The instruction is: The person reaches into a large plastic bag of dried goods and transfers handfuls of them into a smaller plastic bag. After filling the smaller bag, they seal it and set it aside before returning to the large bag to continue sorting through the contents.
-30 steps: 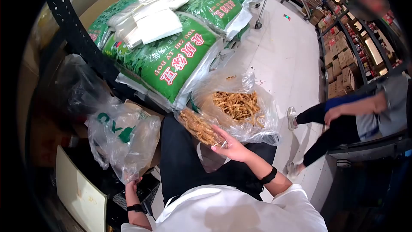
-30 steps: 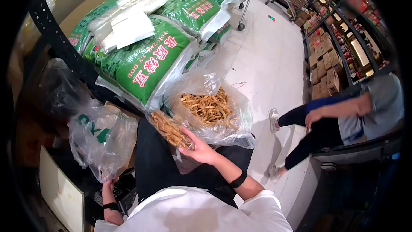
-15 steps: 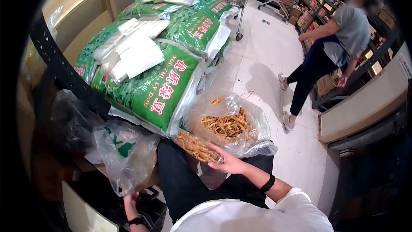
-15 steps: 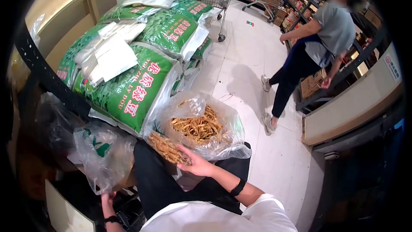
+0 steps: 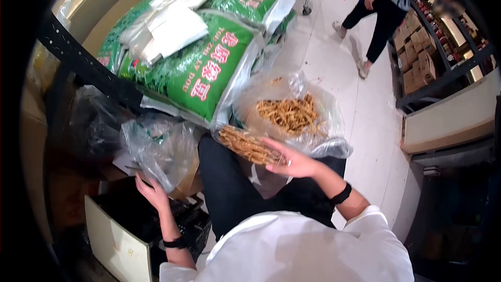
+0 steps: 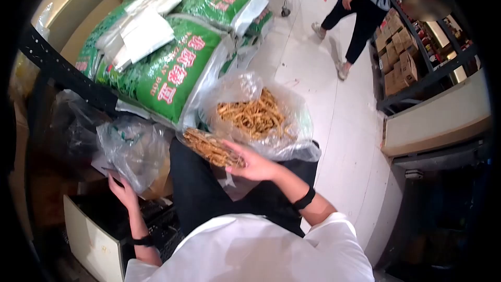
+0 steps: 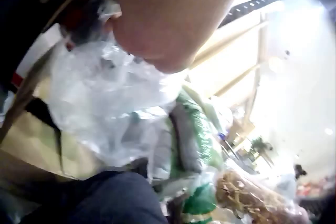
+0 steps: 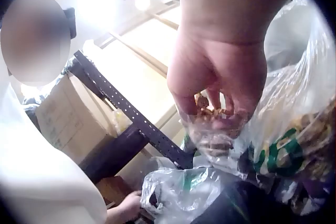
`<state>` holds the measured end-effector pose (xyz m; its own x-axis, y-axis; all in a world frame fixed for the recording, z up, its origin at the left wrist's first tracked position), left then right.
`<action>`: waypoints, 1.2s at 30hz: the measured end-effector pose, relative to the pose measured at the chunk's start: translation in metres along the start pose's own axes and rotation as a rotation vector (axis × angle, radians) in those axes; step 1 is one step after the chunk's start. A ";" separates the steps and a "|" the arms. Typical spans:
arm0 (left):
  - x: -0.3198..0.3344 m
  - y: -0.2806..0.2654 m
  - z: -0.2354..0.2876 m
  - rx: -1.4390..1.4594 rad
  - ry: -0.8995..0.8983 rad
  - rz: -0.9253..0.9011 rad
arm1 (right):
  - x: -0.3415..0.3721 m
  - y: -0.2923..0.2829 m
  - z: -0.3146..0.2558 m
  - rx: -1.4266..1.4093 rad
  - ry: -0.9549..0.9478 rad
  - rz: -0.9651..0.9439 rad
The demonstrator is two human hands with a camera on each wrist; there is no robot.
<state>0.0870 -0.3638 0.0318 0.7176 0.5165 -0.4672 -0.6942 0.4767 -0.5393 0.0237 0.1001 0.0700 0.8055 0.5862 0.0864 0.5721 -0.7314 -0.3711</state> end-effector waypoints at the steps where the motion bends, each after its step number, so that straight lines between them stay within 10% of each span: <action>1: -0.010 -0.006 0.066 0.023 0.153 0.072 | 0.005 -0.002 0.000 0.091 0.036 -0.053; 4: -0.004 0.009 0.186 0.280 0.395 -0.006 | 0.022 -0.010 -0.003 0.111 0.118 -0.182; 8: 0.049 0.123 0.275 0.637 0.368 -1.053 | 0.042 -0.005 -0.026 0.330 -0.095 -0.367; 14: 0.196 0.190 0.270 0.870 -0.175 -2.319 | 0.066 0.009 -0.055 0.337 -0.184 -0.524; 31: 0.227 0.197 0.271 0.812 0.024 -1.957 | 0.066 0.078 0.024 -0.041 0.162 -0.623; 36: 0.236 0.199 0.266 0.848 -0.246 -2.061 | 0.060 0.088 0.031 0.040 0.107 -0.667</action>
<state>0.1034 0.0419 0.0004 0.2933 -0.9166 0.2717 0.8606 0.3769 0.3426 0.1179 0.0821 0.0142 0.2938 0.8683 0.3997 0.9477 -0.2101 -0.2403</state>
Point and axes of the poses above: each hand's wrist, its own x-axis away from the middle knuckle, its own y-axis out of the palm, z = x × y, the point moved 10 cm from there along -x, towards the middle knuckle, and after that the axes turned 14 degrees about x, right-handed, at the moved point
